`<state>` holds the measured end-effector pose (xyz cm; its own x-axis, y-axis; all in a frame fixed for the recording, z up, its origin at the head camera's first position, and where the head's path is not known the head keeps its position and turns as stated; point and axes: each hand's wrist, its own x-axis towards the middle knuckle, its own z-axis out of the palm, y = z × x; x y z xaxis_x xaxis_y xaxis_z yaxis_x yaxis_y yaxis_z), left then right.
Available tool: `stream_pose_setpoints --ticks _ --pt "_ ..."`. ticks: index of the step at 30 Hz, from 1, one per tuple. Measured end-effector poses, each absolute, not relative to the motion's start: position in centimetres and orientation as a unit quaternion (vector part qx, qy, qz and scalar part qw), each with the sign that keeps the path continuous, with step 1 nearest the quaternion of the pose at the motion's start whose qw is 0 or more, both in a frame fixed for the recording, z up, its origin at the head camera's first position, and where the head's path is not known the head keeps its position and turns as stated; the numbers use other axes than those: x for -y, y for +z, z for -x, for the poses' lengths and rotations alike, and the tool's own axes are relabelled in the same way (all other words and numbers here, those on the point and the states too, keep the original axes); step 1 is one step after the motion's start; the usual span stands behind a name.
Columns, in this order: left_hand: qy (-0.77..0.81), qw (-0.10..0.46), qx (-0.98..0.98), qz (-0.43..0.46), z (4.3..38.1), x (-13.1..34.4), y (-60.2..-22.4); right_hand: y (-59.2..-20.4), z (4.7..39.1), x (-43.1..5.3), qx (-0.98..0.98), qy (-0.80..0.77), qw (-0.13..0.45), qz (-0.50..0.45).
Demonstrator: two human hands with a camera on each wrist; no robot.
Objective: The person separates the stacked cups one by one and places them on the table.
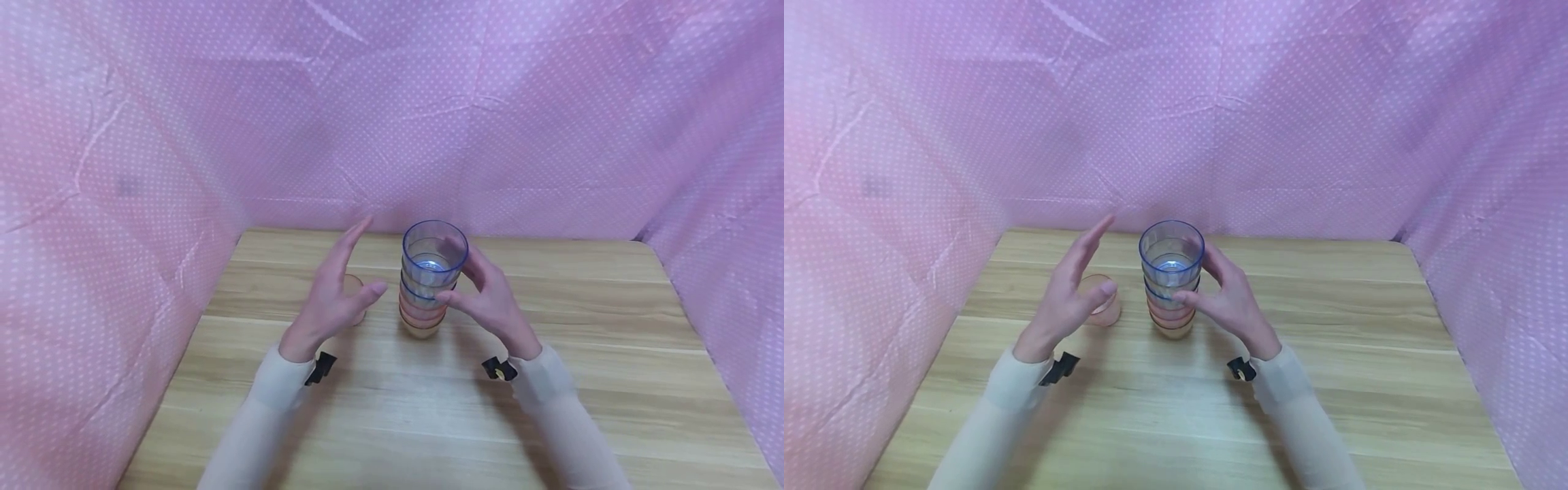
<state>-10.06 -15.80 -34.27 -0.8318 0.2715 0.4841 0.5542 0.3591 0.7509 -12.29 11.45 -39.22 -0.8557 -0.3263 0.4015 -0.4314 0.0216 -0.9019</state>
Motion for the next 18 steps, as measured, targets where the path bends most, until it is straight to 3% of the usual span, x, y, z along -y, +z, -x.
stream_pose_setpoints --ticks 18 --pt "-0.439 0.017 0.862 0.252 11.9 13.2 -32.3 -39.4 12.4 -12.1 0.745 0.609 0.042 -0.268"
